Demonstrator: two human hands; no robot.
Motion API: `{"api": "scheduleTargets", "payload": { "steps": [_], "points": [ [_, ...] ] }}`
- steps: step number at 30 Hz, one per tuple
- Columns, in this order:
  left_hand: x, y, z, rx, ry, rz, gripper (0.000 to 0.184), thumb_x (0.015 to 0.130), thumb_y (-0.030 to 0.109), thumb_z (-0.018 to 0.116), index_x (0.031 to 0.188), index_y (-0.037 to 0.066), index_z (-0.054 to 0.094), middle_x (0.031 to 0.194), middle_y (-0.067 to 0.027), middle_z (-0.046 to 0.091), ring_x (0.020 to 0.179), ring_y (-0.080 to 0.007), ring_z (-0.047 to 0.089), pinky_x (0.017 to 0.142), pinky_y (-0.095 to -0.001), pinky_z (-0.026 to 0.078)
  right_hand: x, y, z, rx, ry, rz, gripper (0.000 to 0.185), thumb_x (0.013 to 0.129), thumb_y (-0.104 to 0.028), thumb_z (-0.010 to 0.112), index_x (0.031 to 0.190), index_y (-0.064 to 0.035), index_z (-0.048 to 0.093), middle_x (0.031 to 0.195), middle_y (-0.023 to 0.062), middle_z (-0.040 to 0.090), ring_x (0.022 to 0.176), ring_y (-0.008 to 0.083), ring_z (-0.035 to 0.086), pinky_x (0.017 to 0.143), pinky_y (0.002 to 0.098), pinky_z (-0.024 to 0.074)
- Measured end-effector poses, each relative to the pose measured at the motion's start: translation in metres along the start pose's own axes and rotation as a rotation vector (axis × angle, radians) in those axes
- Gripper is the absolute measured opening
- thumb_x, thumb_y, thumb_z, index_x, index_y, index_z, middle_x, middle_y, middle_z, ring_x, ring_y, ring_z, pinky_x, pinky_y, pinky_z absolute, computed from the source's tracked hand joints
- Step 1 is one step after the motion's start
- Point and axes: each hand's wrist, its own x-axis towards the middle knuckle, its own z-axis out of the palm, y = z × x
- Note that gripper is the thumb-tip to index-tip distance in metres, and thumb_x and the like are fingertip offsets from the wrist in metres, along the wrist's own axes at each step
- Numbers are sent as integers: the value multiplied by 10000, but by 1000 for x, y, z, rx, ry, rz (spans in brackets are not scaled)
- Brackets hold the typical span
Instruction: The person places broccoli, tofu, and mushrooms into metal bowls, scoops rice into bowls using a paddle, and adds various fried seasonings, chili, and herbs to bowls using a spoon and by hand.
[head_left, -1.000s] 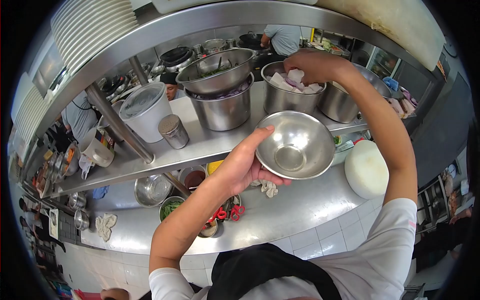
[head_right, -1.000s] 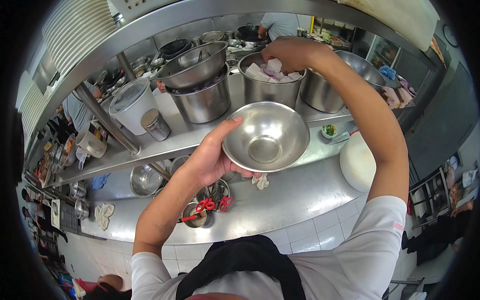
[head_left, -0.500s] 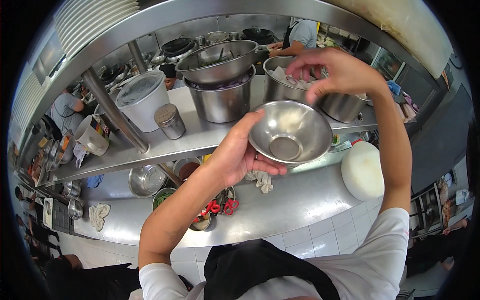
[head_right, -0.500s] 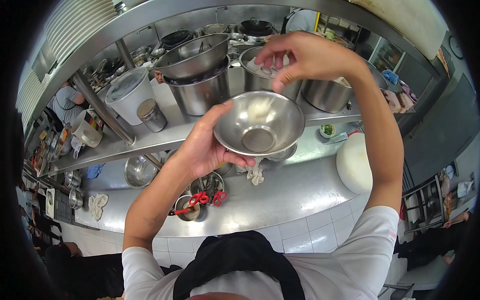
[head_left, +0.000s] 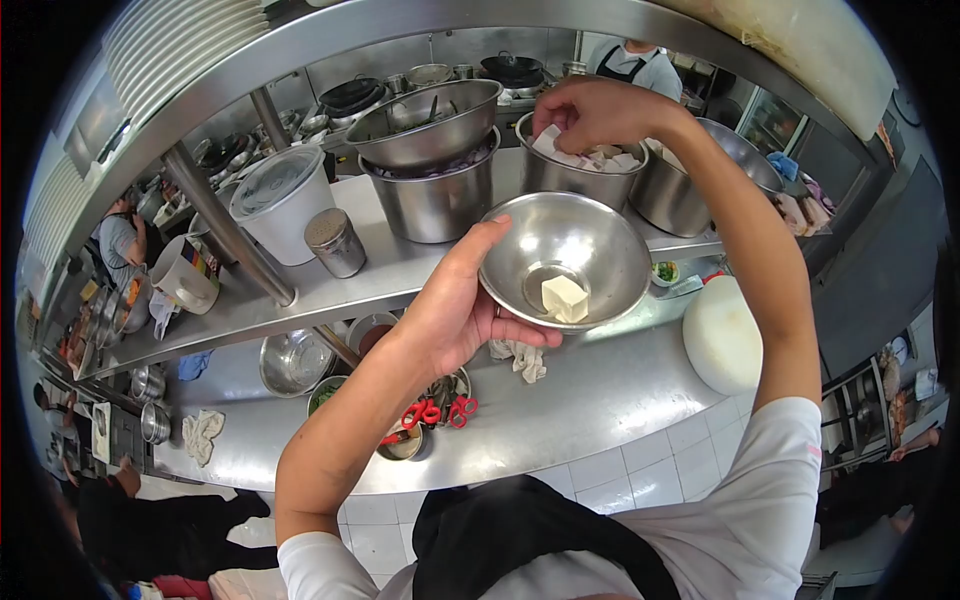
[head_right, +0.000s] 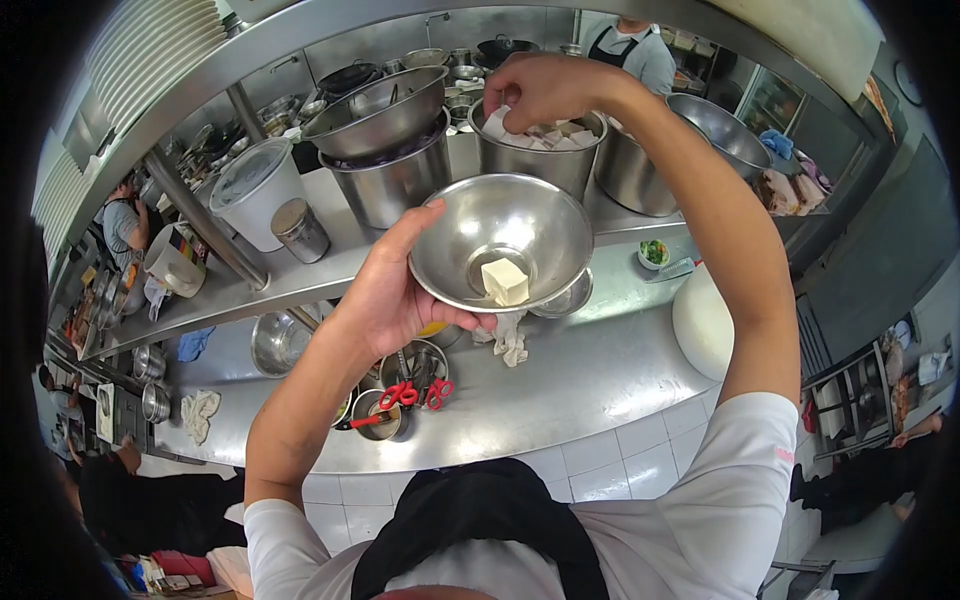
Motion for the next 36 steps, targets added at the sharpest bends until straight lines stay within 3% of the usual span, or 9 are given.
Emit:
{"api": "scheduleTargets", "payload": {
  "steps": [9,13,19,22,25,29,30,33,36],
  "points": [
    [4,4,-4,-35,-48,-13,701,996,513,422,1405,-51,355,1144,-291,624,751,-411,720,631,-412,668,-47,-14,-23,523,112,-4,445,851,-290,733,1233,-78,646,1001,53,632,929,133,564,869,288,469],
    [-11,-4,4,-15,-41,-53,722,1011,572,335,1391,-40,382,1089,-251,671,768,-349,734,647,-372,659,-25,53,-11,-341,54,8,530,715,-84,742,1238,-127,670,1084,131,597,1061,267,564,923,367,465],
    [-19,-17,7,20,-110,-110,704,1016,569,332,1411,-12,383,1133,-241,662,810,-342,733,654,-351,653,-11,18,-13,-589,-95,52,609,627,-29,742,1206,-214,699,1125,142,547,1097,329,547,905,422,471],
    [-16,-17,9,51,-107,-100,692,1019,562,336,1412,-6,385,1134,-240,661,813,-339,732,656,-342,651,-6,18,-7,-614,-73,32,518,623,-26,742,1117,-178,710,1108,140,557,1083,334,554,908,428,475],
    [-14,-15,7,24,-86,-73,692,1017,567,342,1403,-6,389,1127,-235,663,802,-337,732,655,-345,648,-9,27,-11,-443,-26,26,434,634,-18,733,1055,-101,671,1247,141,581,1194,350,554,1010,412,472],
    [-11,-8,5,42,-69,-58,699,1012,582,349,1387,-5,406,1099,-225,672,777,-334,729,656,-364,641,-22,23,-16,-319,143,27,326,690,-59,715,1007,-54,637,1080,130,606,1053,322,600,889,400,490],
    [-8,-7,2,30,-81,-48,700,1012,583,345,1384,-6,408,1093,-225,674,777,-331,730,660,-362,643,-31,11,-27,-180,95,65,353,739,-113,740,1074,-55,646,1057,108,619,981,252,600,818,348,489],
    [-2,-3,5,50,-95,-35,691,1015,567,328,1376,-17,408,1090,-230,675,780,-326,733,668,-363,651,-66,-33,-34,173,107,-4,412,770,-181,775,1141,-57,644,1044,74,620,958,195,576,840,319,481],
    [-1,-2,12,40,-71,-42,687,1015,558,333,1389,-16,395,1113,-239,666,770,-335,733,650,-360,651,-77,-62,-27,174,-17,-97,438,810,-265,783,1168,-45,659,1041,71,641,960,181,589,805,332,488]
  ]
}}
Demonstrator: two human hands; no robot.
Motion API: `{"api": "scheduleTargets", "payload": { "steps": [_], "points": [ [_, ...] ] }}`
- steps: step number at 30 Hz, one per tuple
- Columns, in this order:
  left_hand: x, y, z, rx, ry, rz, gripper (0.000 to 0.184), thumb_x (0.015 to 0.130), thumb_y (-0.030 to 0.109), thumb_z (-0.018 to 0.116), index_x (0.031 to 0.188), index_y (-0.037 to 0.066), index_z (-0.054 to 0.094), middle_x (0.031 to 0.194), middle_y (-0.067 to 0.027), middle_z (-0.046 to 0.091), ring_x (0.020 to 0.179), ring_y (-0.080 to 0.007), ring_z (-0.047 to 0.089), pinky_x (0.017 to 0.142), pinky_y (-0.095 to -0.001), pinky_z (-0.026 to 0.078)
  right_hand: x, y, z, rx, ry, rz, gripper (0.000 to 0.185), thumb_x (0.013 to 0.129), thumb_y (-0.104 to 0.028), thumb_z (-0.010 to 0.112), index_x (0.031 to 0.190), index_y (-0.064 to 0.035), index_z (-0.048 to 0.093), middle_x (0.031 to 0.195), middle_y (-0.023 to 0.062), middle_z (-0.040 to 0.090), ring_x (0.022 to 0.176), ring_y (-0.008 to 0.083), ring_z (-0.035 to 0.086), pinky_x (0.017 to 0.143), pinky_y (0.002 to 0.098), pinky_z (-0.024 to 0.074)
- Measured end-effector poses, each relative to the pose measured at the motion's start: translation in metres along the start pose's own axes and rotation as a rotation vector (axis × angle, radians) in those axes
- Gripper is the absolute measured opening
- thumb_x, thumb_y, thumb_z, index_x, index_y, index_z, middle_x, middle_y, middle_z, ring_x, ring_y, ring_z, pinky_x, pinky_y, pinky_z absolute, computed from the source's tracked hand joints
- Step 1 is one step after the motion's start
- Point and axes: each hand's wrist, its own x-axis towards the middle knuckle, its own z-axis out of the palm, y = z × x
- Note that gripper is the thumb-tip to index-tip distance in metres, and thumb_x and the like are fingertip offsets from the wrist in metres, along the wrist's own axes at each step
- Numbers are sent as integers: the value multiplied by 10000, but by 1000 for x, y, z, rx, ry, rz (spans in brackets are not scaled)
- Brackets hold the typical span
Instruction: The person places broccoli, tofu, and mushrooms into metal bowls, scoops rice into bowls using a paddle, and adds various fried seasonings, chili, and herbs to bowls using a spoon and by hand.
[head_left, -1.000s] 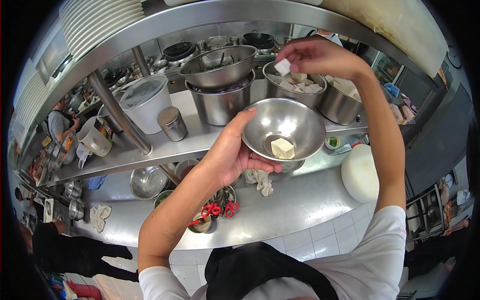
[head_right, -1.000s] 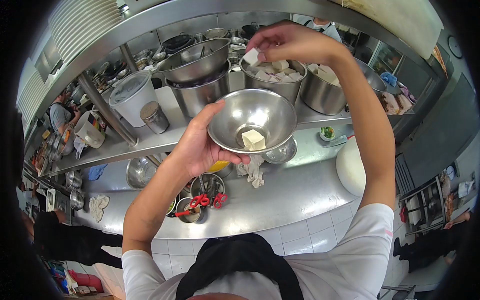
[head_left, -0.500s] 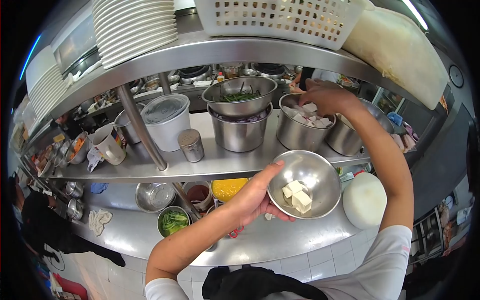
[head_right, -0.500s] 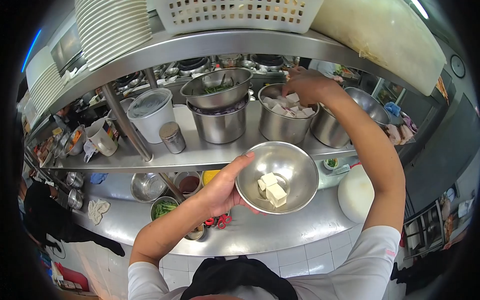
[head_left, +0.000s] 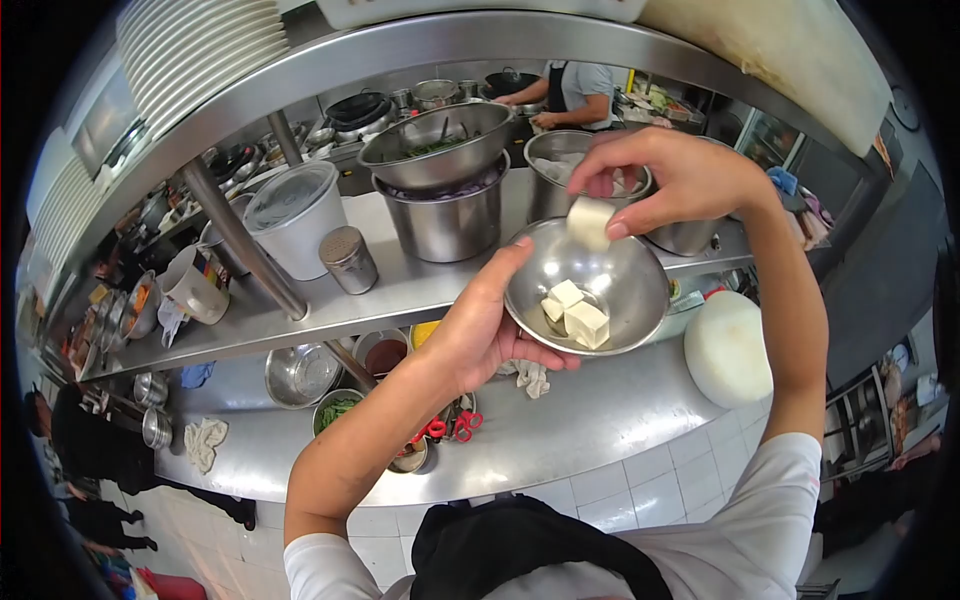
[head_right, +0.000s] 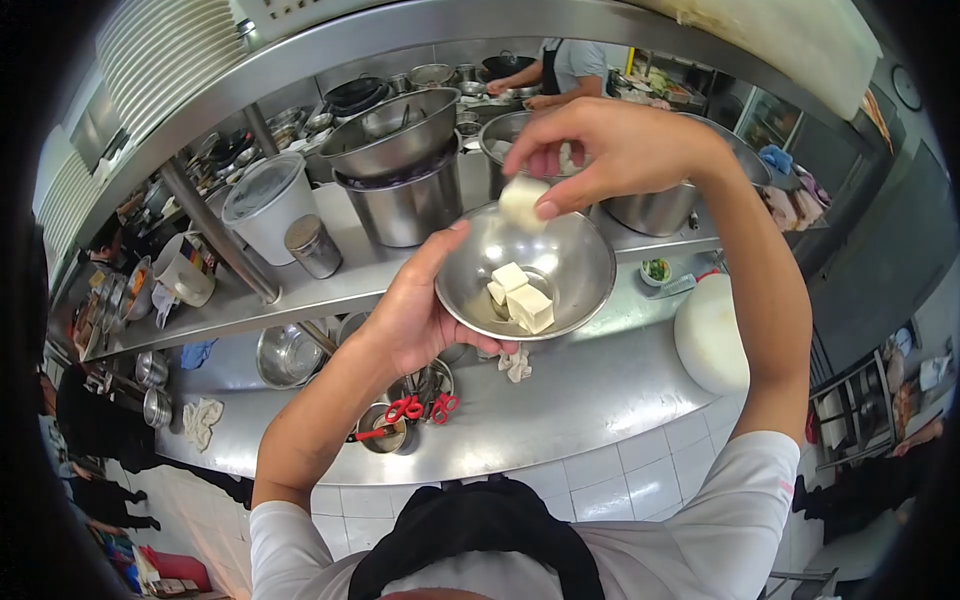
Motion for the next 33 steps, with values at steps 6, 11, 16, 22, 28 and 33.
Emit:
{"api": "scheduleTargets", "payload": {
  "steps": [6,11,16,22,28,33],
  "points": [
    [-13,-15,3,1,-9,-22,703,1014,576,336,1426,7,370,1153,-244,654,838,-353,733,673,-380,653,29,58,0,-197,128,40,366,846,-237,705,1160,-49,691,1048,103,643,972,213,624,827,339,505],
    [-23,-31,7,6,95,-68,740,1002,632,327,1429,31,387,1152,-220,668,848,-331,734,693,-374,639,66,63,2,-211,-221,15,479,734,-197,742,1189,-64,673,1035,102,624,955,224,588,860,341,492],
    [-29,-47,-7,-28,0,-64,697,1016,598,305,1415,35,403,1125,-208,681,807,-320,734,664,-354,629,79,59,0,-308,-275,41,390,692,-208,755,1045,-54,701,957,104,629,900,229,609,777,357,507],
    [-34,-48,-3,-24,42,-54,678,1020,580,299,1410,35,398,1112,-205,682,798,-307,736,649,-333,628,86,57,14,-406,-188,176,310,696,-189,742,963,-51,669,830,110,644,805,270,638,715,380,506],
    [-36,-52,-2,-31,64,-33,658,1024,564,310,1389,24,401,1063,-204,690,757,-296,734,630,-326,632,79,43,13,-504,-142,112,333,682,-135,747,997,-78,656,840,116,639,823,300,640,719,409,504],
    [-31,-57,-7,-54,21,-36,637,1026,554,317,1363,22,410,1001,-207,697,727,-283,732,623,-336,635,82,46,14,-613,-177,107,433,674,-119,771,1098,-135,682,984,136,673,995,336,641,855,425,515]
  ]
}}
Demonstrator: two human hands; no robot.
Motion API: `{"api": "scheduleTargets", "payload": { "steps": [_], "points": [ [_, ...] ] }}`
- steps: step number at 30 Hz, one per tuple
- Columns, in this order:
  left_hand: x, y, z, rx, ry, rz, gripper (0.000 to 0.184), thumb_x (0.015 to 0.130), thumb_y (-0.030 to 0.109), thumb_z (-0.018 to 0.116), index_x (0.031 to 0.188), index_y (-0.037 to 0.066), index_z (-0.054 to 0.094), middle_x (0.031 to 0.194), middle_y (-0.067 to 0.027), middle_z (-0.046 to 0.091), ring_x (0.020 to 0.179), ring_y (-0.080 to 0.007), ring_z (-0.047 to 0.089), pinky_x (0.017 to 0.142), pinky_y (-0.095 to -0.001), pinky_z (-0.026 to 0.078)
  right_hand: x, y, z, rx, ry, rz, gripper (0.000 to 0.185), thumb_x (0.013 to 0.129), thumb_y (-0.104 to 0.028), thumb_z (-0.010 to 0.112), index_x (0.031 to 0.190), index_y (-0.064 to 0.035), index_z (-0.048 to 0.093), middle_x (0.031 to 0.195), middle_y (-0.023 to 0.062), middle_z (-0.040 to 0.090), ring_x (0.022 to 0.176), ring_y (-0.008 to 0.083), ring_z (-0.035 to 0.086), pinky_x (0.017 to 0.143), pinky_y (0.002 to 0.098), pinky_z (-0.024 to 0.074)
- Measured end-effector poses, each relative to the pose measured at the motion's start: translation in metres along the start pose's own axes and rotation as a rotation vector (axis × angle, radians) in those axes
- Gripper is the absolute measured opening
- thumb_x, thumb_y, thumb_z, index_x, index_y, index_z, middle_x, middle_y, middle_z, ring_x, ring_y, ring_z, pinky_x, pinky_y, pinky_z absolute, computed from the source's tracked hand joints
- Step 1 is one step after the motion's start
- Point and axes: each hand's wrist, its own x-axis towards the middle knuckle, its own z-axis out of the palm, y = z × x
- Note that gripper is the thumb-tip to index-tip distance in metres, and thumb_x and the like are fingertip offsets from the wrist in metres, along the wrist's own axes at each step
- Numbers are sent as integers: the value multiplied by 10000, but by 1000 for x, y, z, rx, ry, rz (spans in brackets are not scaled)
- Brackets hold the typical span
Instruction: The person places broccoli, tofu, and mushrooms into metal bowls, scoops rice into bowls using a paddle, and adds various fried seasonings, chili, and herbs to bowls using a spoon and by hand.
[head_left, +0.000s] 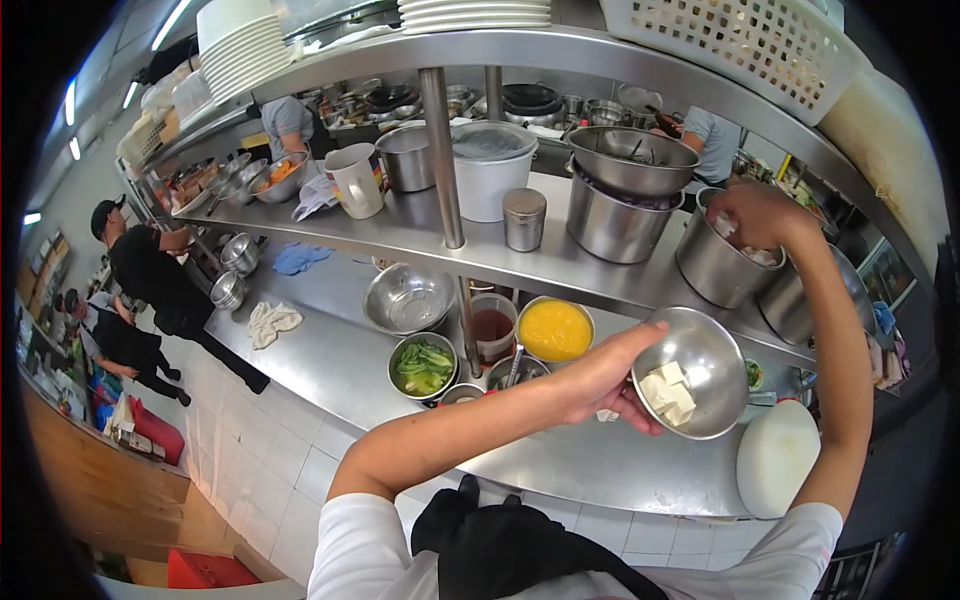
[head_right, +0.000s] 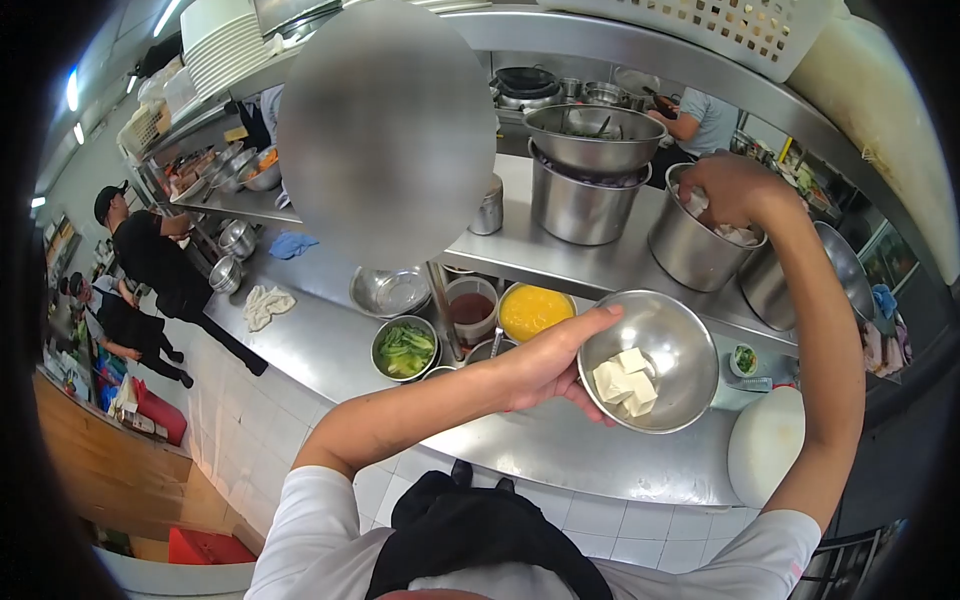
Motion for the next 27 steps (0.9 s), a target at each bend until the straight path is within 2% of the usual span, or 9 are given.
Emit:
{"api": "scheduleTargets", "payload": {
  "steps": [5,8,10,16,18,20,22,25,27],
  "points": [
    [1,0,0,32,-24,-21,678,1015,587,349,1442,63,390,1237,-199,636,893,-327,729,676,-386,636,7,-2,-1,-16,-45,9,426,666,-149,797,1082,-115,712,1026,159,657,1027,344,626,869,418,515],
    [1,-2,4,22,39,11,652,1010,597,340,1383,71,441,1094,-201,689,757,-321,727,666,-385,628,2,17,8,59,41,-11,447,654,-153,805,1064,-43,664,1009,133,585,981,291,578,860,394,490],
    [1,0,9,0,72,28,671,1006,609,348,1392,67,435,1144,-203,674,841,-345,725,689,-406,631,-12,26,-2,213,132,12,499,697,-245,819,1091,-9,627,1029,122,598,997,251,582,894,368,483],
    [1,1,19,100,180,97,626,1000,542,482,1388,51,466,1281,-137,621,1105,-241,670,840,-414,609,-97,-15,-25,600,426,66,385,833,-280,747,1087,-3,663,1010,19,670,849,131,548,782,303,463],
    [4,-9,18,102,251,105,604,1005,526,488,1374,48,485,1275,-124,626,1118,-221,661,889,-388,592,-125,-28,-3,610,378,-107,344,800,-241,793,1026,-13,669,969,35,668,836,167,585,772,309,461],
    [12,-22,11,128,224,123,618,1015,551,414,1375,52,454,1237,-120,634,1059,-193,686,786,-369,619,-144,-52,26,513,412,-300,358,752,-213,828,1007,-22,664,945,79,651,874,238,615,785,341,474],
    [14,-33,11,85,209,66,608,1014,548,423,1372,59,469,1257,-116,625,1086,-183,674,820,-366,610,-158,-80,57,319,443,-281,355,757,-173,802,1049,-26,664,1004,110,628,934,314,611,839,403,486],
    [19,-53,9,7,290,51,598,1012,540,449,1370,61,479,1276,-107,614,1134,-183,647,905,-359,572,-176,-100,98,387,541,-203,355,775,-129,782,1099,-36,670,999,107,624,915,293,615,825,377,486],
    [23,-77,-6,1,311,22,591,1011,533,462,1370,64,480,1278,-103,611,1134,-179,644,903,-355,567,-193,-100,137,665,679,55,371,825,-146,755,1176,-64,668,940,65,630,854,241,613,762,364,500]
  ]
}}
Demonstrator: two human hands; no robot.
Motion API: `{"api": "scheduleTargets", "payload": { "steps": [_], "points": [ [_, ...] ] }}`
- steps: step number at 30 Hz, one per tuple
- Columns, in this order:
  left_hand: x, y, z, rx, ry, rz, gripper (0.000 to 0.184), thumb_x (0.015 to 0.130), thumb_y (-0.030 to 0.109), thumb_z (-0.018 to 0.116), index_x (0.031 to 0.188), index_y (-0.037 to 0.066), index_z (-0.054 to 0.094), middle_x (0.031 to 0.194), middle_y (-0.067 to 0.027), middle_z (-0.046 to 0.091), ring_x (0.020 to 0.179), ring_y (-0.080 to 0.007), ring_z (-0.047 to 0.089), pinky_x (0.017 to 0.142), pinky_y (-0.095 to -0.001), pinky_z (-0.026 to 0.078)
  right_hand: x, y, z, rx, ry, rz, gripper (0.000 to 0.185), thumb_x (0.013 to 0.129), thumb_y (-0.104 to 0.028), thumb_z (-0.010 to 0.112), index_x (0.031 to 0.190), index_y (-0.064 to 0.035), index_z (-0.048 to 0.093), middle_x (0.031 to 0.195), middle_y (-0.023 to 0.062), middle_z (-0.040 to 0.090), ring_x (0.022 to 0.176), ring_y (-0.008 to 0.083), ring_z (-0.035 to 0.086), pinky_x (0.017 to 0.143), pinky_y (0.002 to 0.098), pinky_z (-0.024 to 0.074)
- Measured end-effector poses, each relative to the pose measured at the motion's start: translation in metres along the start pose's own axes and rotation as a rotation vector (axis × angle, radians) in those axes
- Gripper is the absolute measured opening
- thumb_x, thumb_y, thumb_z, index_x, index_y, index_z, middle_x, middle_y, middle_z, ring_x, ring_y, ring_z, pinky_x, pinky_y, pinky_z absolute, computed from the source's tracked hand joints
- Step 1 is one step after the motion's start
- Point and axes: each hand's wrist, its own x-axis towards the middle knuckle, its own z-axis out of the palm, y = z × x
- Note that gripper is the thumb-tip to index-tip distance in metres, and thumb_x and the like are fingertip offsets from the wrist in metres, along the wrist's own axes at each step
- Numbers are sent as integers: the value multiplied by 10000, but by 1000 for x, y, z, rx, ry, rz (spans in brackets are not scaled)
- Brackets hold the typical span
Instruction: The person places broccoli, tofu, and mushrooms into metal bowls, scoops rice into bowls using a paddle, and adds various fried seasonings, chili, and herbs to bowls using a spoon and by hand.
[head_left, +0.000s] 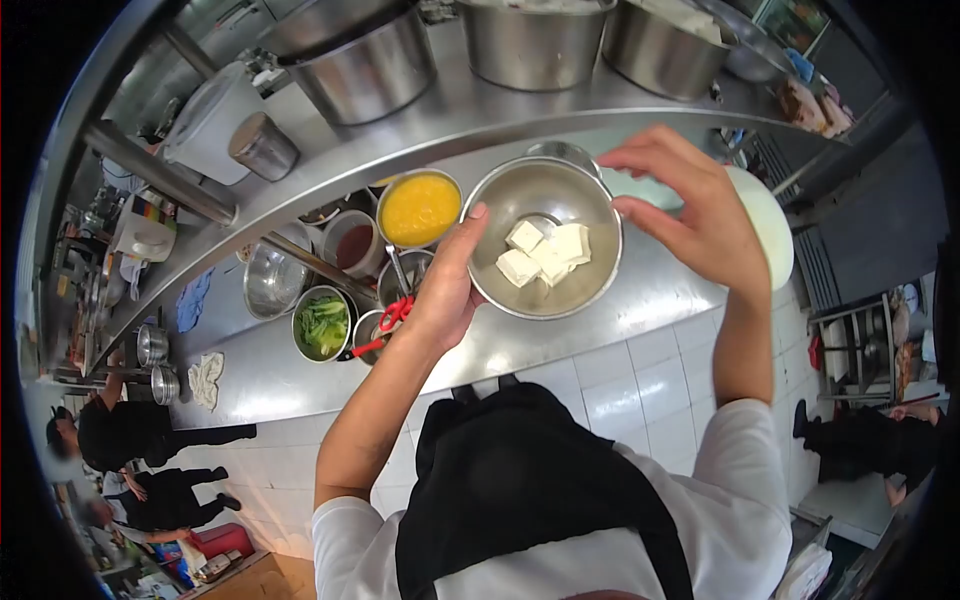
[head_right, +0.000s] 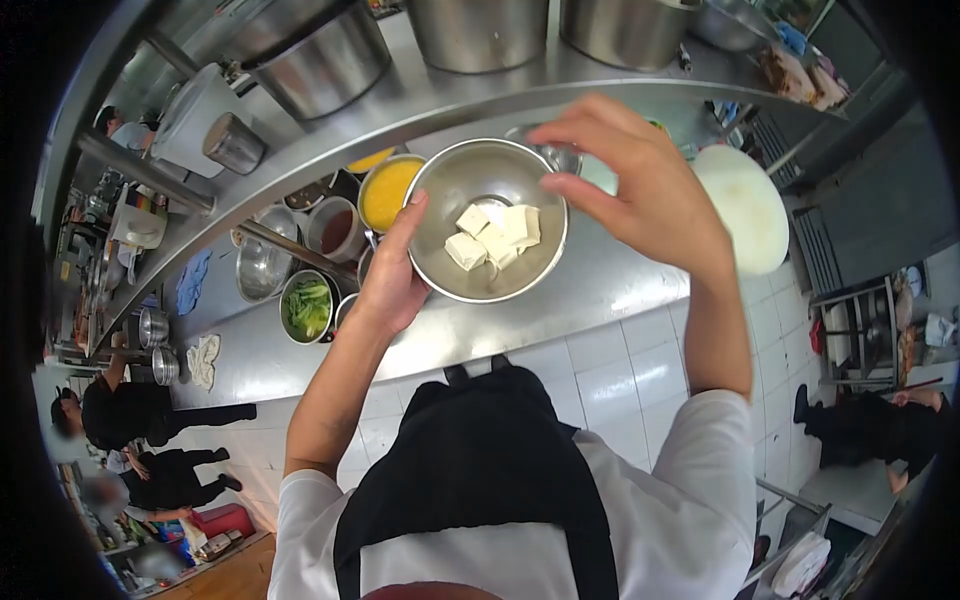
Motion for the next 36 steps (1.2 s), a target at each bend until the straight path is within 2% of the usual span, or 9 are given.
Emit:
{"api": "scheduleTargets", "payload": {
  "steps": [4,8,14,21,25,27,31,33,36],
  "points": [
    [9,-52,-17,-19,115,-15,584,1008,518,499,1379,68,464,1270,-96,605,1115,-178,645,884,-349,562,-100,43,89,667,131,697,419,956,-239,677,1321,-50,593,834,24,619,736,75,567,643,249,473],
    [17,-114,-33,21,141,-111,605,1019,522,480,1433,86,411,1303,-99,585,1151,-193,625,927,-384,543,-157,23,166,1059,-3,1015,573,993,-432,594,1341,9,480,778,54,630,568,98,572,526,245,479],
    [20,-164,-42,26,-94,-251,715,1031,529,428,1572,145,162,1496,-232,397,1173,-334,625,943,-426,543,-192,71,201,981,231,1438,237,910,-112,481,1024,57,602,682,68,608,478,123,541,437,275,442],
    [20,-154,-51,2,-210,-189,834,996,515,522,1602,209,38,1554,-292,289,1145,-372,641,946,-440,534,-166,102,130,719,202,1135,204,891,-104,524,912,56,648,648,81,624,432,137,544,402,282,441],
    [18,-85,-7,-72,-152,-84,705,985,388,608,1552,187,240,1433,-112,458,1115,-247,635,959,-394,524,-86,37,81,806,-138,1067,276,939,-214,616,943,55,674,637,83,635,450,124,563,429,268,464],
    [10,-47,8,-82,-131,-5,603,971,312,627,1472,108,360,1349,-97,540,1117,-209,636,950,-375,530,-44,18,47,173,-93,733,287,954,-246,649,989,35,694,704,71,650,520,126,543,490,269,445],
    [-9,13,15,-206,-87,41,441,972,305,592,1297,10,540,1222,-123,651,1169,-239,623,1006,-400,500,63,-2,-18,-107,489,86,238,949,-219,653,998,9,700,684,82,630,622,156,577,569,291,456],
    [-19,38,26,-146,-89,70,454,976,311,585,1311,10,527,1239,-134,642,1144,-241,640,979,-396,521,127,13,-33,-237,387,-80,317,932,-311,632,952,-5,715,792,164,685,738,301,664,664,413,512],
    [-22,51,34,-102,-93,85,476,974,324,589,1326,14,512,1246,-136,638,1134,-230,646,977,-385,529,212,37,-29,-407,-116,214,449,823,-429,707,922,8,733,876,206,716,828,353,693,749,438,535]
  ]
}}
